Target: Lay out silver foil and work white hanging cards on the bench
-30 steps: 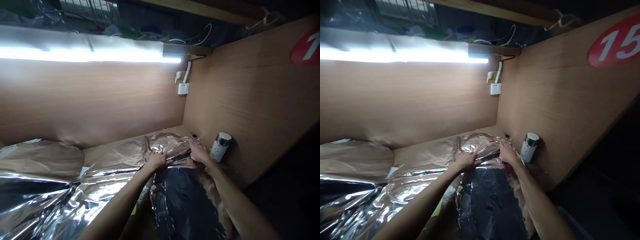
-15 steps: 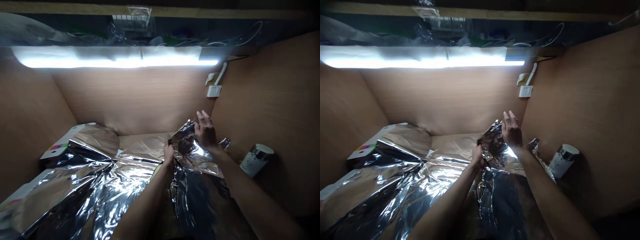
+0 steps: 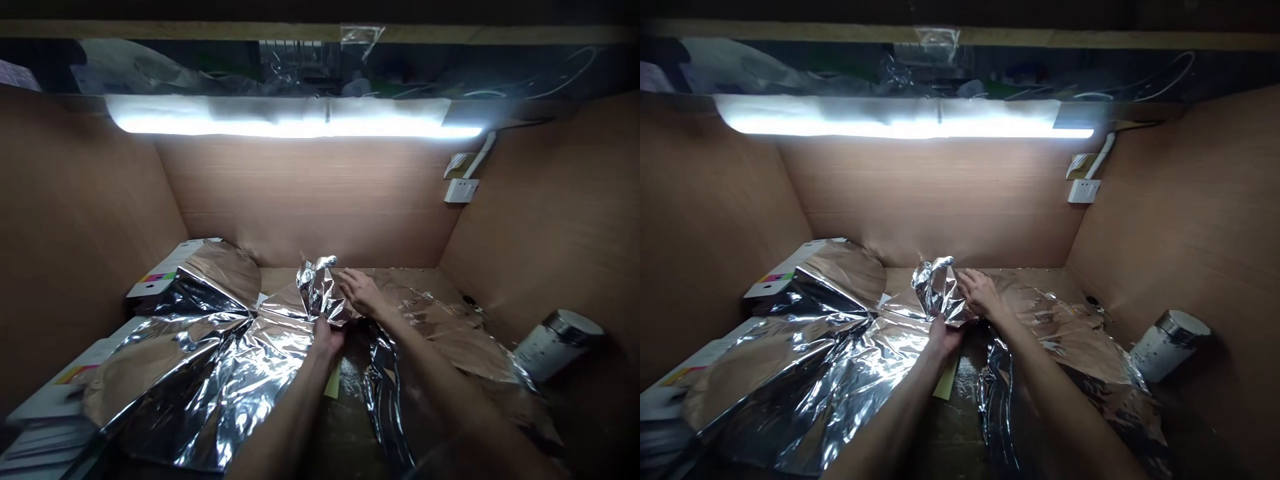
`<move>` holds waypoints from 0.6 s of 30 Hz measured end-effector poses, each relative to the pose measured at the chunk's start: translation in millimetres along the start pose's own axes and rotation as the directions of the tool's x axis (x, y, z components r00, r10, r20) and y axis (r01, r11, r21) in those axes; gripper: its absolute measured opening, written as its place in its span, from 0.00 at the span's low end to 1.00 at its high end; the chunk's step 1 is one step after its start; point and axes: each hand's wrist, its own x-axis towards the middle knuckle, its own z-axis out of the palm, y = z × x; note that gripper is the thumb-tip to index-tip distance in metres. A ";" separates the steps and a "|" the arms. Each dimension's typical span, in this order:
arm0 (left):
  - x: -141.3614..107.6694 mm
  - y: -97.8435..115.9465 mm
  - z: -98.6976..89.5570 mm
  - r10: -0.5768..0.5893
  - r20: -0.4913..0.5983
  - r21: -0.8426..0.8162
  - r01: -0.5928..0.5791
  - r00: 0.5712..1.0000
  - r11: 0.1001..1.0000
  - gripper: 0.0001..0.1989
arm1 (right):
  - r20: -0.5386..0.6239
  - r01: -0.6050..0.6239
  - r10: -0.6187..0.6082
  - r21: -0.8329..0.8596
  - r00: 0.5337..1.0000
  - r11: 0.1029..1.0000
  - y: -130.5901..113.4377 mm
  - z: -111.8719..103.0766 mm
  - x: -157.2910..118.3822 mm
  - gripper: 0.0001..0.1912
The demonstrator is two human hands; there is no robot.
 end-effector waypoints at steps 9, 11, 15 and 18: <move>-69.8 52.2 -38.2 0.073 0.294 0.793 -0.285 0.953 0.538 0.22 | 0.364 0.062 -0.058 0.002 0.930 0.998 -20.2 65.6 -1.7 0.28; -65.1 78.5 -52.5 0.228 0.532 0.846 -0.514 0.815 -0.140 0.28 | 0.258 -0.122 0.128 -0.041 0.958 0.992 -19.2 58.4 1.1 0.27; -44.3 108.4 -90.4 0.106 0.427 0.524 -0.150 0.898 -0.838 0.40 | 0.182 -0.557 0.561 -0.081 0.807 0.827 -5.9 48.7 23.4 0.28; -40.8 107.3 -113.8 0.132 0.487 0.500 -0.152 0.863 -0.853 0.40 | 0.288 -0.693 0.670 -0.029 0.685 0.721 8.3 50.0 40.8 0.23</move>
